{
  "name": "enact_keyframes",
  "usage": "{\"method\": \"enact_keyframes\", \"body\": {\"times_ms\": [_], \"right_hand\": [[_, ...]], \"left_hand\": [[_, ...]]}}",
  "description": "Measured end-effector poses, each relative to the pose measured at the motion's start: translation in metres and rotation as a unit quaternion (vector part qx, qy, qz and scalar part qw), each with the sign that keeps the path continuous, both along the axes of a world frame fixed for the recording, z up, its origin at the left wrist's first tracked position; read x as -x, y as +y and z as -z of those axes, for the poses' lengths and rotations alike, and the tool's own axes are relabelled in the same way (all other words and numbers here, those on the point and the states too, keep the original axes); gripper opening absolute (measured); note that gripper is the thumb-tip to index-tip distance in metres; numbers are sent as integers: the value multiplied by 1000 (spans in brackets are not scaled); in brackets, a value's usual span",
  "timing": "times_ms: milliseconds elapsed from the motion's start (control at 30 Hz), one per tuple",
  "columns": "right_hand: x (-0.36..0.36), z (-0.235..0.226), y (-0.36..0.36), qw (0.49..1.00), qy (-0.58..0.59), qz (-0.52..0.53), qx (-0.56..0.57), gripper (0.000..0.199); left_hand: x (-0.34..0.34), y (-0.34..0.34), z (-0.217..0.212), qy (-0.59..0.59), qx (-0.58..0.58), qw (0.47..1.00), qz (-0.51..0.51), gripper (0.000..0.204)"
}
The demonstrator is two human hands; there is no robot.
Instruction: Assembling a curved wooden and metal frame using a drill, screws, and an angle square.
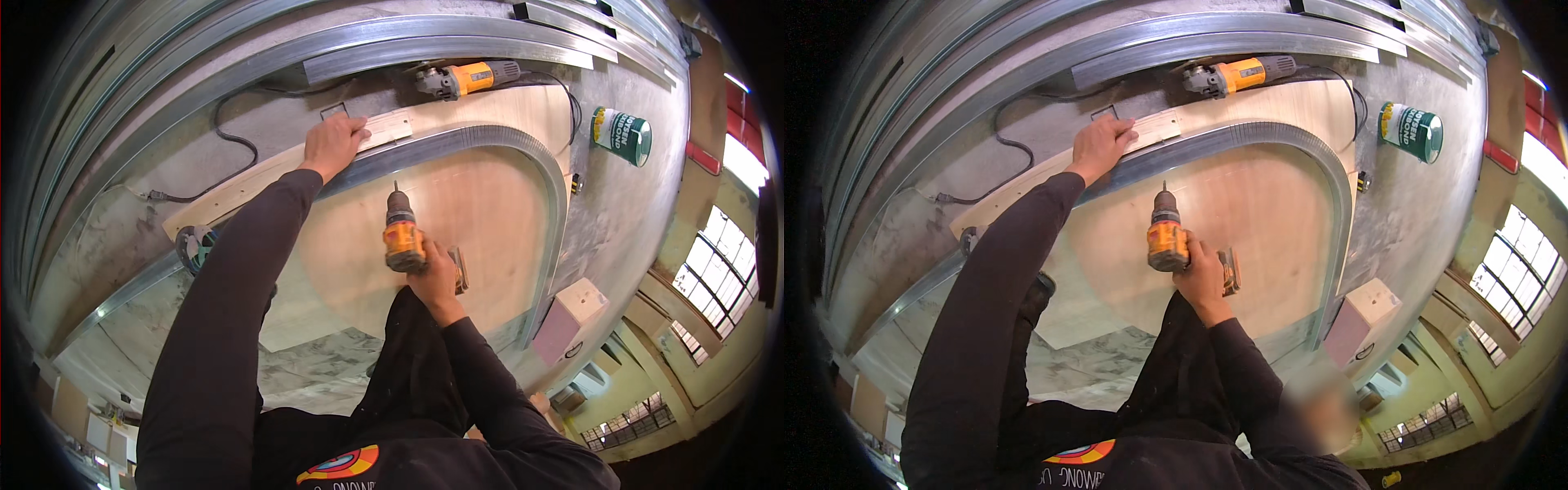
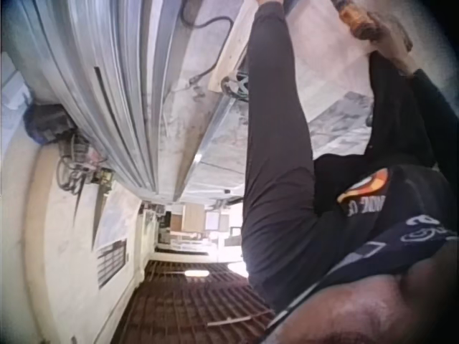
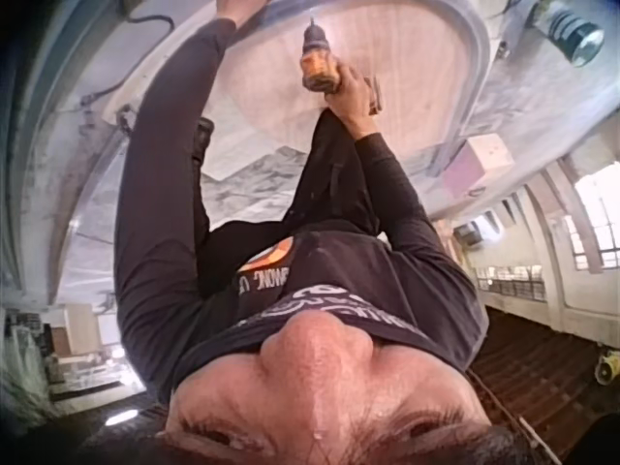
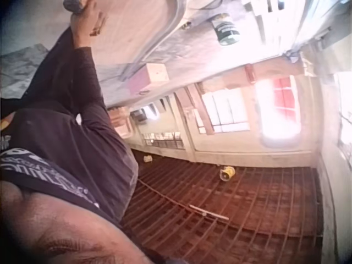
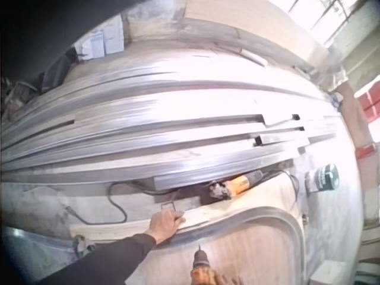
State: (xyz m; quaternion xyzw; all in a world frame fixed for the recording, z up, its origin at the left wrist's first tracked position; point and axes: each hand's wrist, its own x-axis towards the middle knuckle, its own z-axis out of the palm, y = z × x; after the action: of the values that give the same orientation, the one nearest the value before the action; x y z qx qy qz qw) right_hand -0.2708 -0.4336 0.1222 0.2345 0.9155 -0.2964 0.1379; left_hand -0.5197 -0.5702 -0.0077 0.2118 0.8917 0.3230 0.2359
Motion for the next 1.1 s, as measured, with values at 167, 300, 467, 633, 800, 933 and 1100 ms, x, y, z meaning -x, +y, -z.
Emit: {"method": "enact_keyframes", "body": {"times_ms": [167,300,467,633,800,933,1100], "right_hand": [[-35,43,9,993,-40,-108,-2,68],[-27,55,3,985,-44,-164,-19,52],[62,53,10,946,-268,-180,-11,26],[168,60,22,987,69,-13,-142,27],[197,79,12,980,-83,4,-180,28],[204,89,16,972,-128,26,-194,21],[214,86,35,984,-132,6,-123,22]], "left_hand": [[13,26,-7,-117,12,987,-111,22],[23,34,-7,-184,74,970,-141,26],[34,26,0,-214,111,962,-125,32],[49,-7,31,-215,-10,973,-85,29],[57,-108,38,-157,13,987,34,26],[46,-122,22,-158,33,985,63,26],[26,-133,-10,-44,-21,997,52,30]]}}
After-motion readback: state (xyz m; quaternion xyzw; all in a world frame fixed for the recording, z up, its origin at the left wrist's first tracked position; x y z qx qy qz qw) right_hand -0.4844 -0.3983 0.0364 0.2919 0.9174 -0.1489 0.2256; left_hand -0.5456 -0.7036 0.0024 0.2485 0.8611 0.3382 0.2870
